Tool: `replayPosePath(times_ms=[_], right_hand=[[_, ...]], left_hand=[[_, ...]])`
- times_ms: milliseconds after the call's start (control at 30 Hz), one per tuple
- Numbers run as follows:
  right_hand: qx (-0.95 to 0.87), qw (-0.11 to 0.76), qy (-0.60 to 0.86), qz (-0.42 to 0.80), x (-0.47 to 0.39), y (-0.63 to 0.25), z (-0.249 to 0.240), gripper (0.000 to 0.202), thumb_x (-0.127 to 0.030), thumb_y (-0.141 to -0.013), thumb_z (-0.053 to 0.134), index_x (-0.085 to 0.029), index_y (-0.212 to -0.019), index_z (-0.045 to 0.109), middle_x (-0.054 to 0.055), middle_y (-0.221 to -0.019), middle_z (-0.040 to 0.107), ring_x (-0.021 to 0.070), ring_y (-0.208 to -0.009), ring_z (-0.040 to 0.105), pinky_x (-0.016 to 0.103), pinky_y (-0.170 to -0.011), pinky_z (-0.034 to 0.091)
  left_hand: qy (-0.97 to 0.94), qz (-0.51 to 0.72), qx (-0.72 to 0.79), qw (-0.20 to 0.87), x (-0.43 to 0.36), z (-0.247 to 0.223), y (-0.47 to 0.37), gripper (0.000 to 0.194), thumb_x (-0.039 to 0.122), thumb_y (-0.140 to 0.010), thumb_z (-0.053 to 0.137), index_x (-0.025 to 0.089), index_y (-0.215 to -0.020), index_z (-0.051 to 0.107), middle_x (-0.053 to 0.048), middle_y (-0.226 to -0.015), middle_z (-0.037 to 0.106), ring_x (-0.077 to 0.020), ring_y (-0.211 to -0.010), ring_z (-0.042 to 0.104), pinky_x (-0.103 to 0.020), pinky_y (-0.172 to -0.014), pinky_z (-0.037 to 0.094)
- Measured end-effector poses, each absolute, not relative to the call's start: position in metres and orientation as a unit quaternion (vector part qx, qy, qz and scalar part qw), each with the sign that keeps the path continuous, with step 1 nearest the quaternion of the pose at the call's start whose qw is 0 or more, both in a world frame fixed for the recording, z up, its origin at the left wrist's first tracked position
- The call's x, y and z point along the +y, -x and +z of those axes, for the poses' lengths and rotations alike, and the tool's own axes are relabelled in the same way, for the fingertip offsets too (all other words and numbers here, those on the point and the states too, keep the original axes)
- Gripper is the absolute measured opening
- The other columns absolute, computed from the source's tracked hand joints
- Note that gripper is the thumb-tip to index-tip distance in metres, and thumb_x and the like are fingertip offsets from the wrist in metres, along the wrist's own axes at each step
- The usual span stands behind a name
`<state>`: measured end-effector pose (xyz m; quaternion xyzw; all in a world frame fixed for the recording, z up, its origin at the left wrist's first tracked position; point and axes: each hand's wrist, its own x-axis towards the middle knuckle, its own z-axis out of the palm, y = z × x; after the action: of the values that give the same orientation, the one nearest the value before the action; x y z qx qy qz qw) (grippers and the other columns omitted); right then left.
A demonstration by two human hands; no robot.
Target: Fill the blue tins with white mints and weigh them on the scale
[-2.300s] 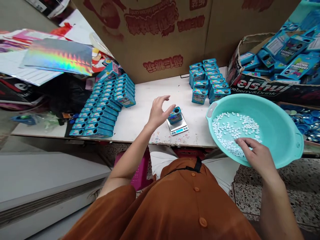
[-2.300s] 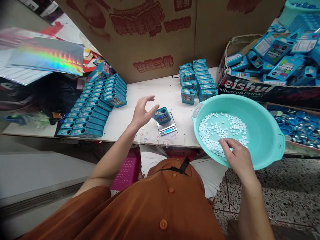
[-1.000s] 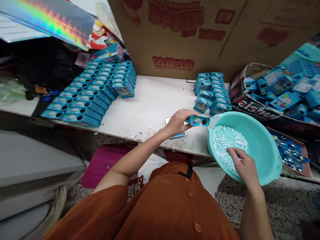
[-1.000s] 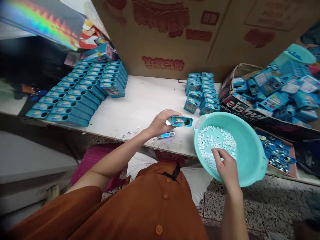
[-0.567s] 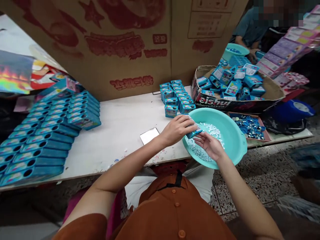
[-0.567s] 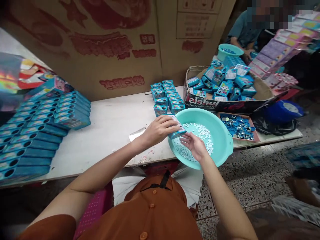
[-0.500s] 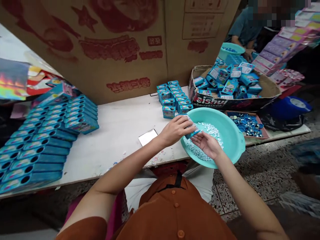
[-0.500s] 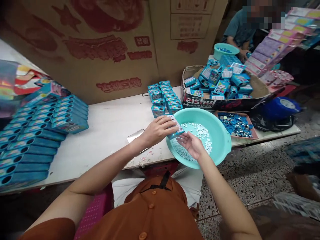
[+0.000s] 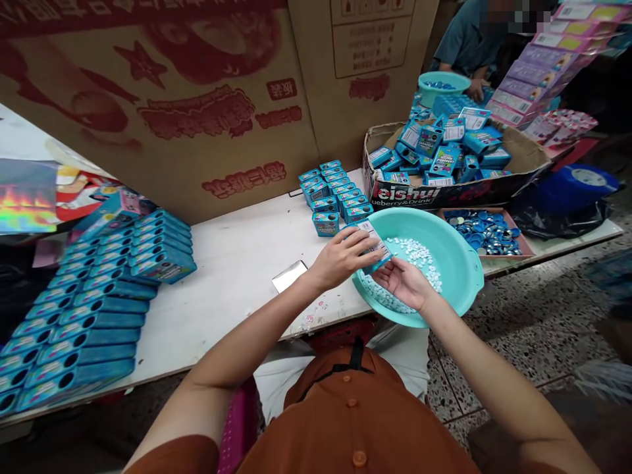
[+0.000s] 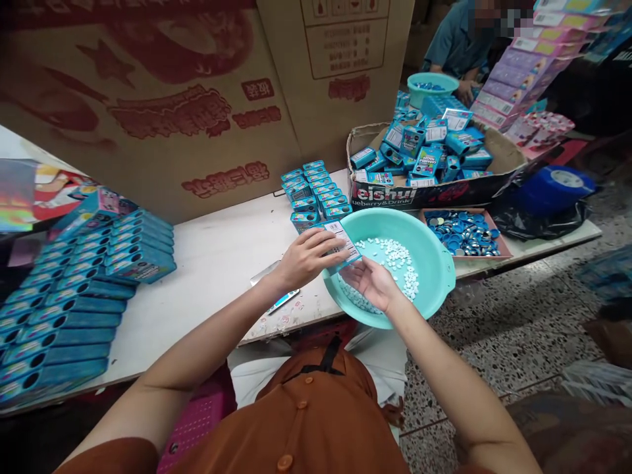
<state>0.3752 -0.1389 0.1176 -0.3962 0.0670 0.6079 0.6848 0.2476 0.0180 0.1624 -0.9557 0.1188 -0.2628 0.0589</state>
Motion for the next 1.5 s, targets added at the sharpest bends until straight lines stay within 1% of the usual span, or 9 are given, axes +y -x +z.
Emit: replayPosePath(times_ms=[200,333,433,533,667,767,900,1200,1500], right_hand=[[0.077,0.711,0.369,0.593,-0.142,-0.373,0.119,0.022,-0.016,-0.096,0.039,-0.018,-0.092,0.061,0.003,-0.076,0.069,0.0144,-0.073,0.068,0.030,-0.077,0.059],[0.089,0.705,0.372,0.597,-0.144,-0.375,0.122,0.023,-0.016,-0.096,0.038,-0.017,-0.093,0.060,0.003,-0.077,0.069,0.0149,-0.076,0.069,0.028,-0.076,0.060],[0.073,0.681,0.400,0.609,-0.147,-0.377,0.126,0.026,-0.018,-0.096,0.037,-0.016,-0.090,0.063,0.005,-0.077,0.068,0.0145,-0.078,0.069,0.025,-0.076,0.059],[0.009,0.644,0.479,0.596,-0.156,-0.381,0.128,0.025,-0.020,-0.094,0.044,-0.014,-0.095,0.068,0.009,-0.089,0.070,0.0150,-0.088,0.068,0.025,-0.083,0.056],[-0.128,0.583,0.601,0.531,-0.171,-0.388,0.125,0.022,-0.033,-0.085,0.059,-0.018,-0.095,0.072,0.009,-0.105,0.071,0.0208,-0.100,0.065,0.035,-0.097,0.050],[-0.246,0.488,0.700,0.460,-0.180,-0.394,0.121,0.031,-0.048,-0.083,0.060,-0.023,-0.093,0.074,0.007,-0.114,0.069,0.0258,-0.114,0.058,0.043,-0.107,0.039],[-0.322,0.397,0.769,0.383,-0.182,-0.394,0.120,0.036,-0.054,-0.083,0.056,-0.026,-0.096,0.073,0.005,-0.119,0.067,0.0267,-0.123,0.052,0.043,-0.111,0.032],[-0.361,0.366,0.796,0.319,-0.183,-0.377,0.131,0.036,-0.054,-0.086,0.052,-0.024,-0.096,0.070,0.005,-0.105,0.071,0.0252,-0.105,0.062,0.037,-0.096,0.043],[-0.342,0.373,0.802,0.316,-0.193,-0.376,0.128,0.036,-0.053,-0.087,0.052,-0.023,-0.096,0.070,0.007,-0.103,0.071,0.0253,-0.101,0.064,0.034,-0.087,0.048]], left_hand=[[0.969,-0.231,0.076,-0.032,0.017,0.150,-0.248,0.033,0.012,-0.091,0.049,0.026,-0.118,0.061,-0.004,-0.122,0.065,-0.0209,-0.116,0.055,-0.038,-0.099,0.040],[0.951,-0.251,0.007,-0.178,0.012,0.141,-0.245,0.040,0.007,-0.084,0.056,0.026,-0.119,0.062,-0.005,-0.119,0.067,-0.0220,-0.115,0.056,-0.041,-0.098,0.041],[0.895,-0.297,-0.080,-0.324,0.010,0.136,-0.237,0.034,0.017,-0.080,0.067,0.025,-0.113,0.065,-0.005,-0.112,0.069,-0.0220,-0.107,0.060,-0.040,-0.095,0.045],[0.789,-0.348,-0.206,-0.463,0.012,0.130,-0.220,0.040,0.031,-0.072,0.077,0.021,-0.109,0.064,-0.006,-0.105,0.070,-0.0208,-0.096,0.064,-0.035,-0.088,0.050],[0.641,-0.391,-0.344,-0.564,0.027,0.117,-0.180,0.045,0.035,-0.062,0.082,0.017,-0.098,0.063,-0.003,-0.092,0.070,-0.0178,-0.084,0.065,-0.029,-0.078,0.052],[0.577,-0.417,-0.422,-0.561,0.039,0.101,-0.145,0.045,0.036,-0.059,0.083,0.016,-0.094,0.062,-0.003,-0.088,0.070,-0.0171,-0.081,0.066,-0.029,-0.077,0.053],[0.566,-0.420,-0.466,-0.535,0.046,0.078,-0.117,0.047,0.035,-0.058,0.083,0.017,-0.096,0.062,-0.004,-0.090,0.070,-0.0180,-0.082,0.066,-0.031,-0.078,0.053],[0.607,-0.404,-0.462,-0.505,0.046,0.054,-0.115,0.044,0.035,-0.064,0.079,0.018,-0.101,0.061,-0.004,-0.097,0.069,-0.0188,-0.091,0.065,-0.031,-0.084,0.051],[0.612,-0.411,-0.454,-0.501,0.048,0.045,-0.104,0.046,0.035,-0.067,0.078,0.019,-0.107,0.060,-0.005,-0.103,0.068,-0.0194,-0.096,0.065,-0.030,-0.085,0.051]])
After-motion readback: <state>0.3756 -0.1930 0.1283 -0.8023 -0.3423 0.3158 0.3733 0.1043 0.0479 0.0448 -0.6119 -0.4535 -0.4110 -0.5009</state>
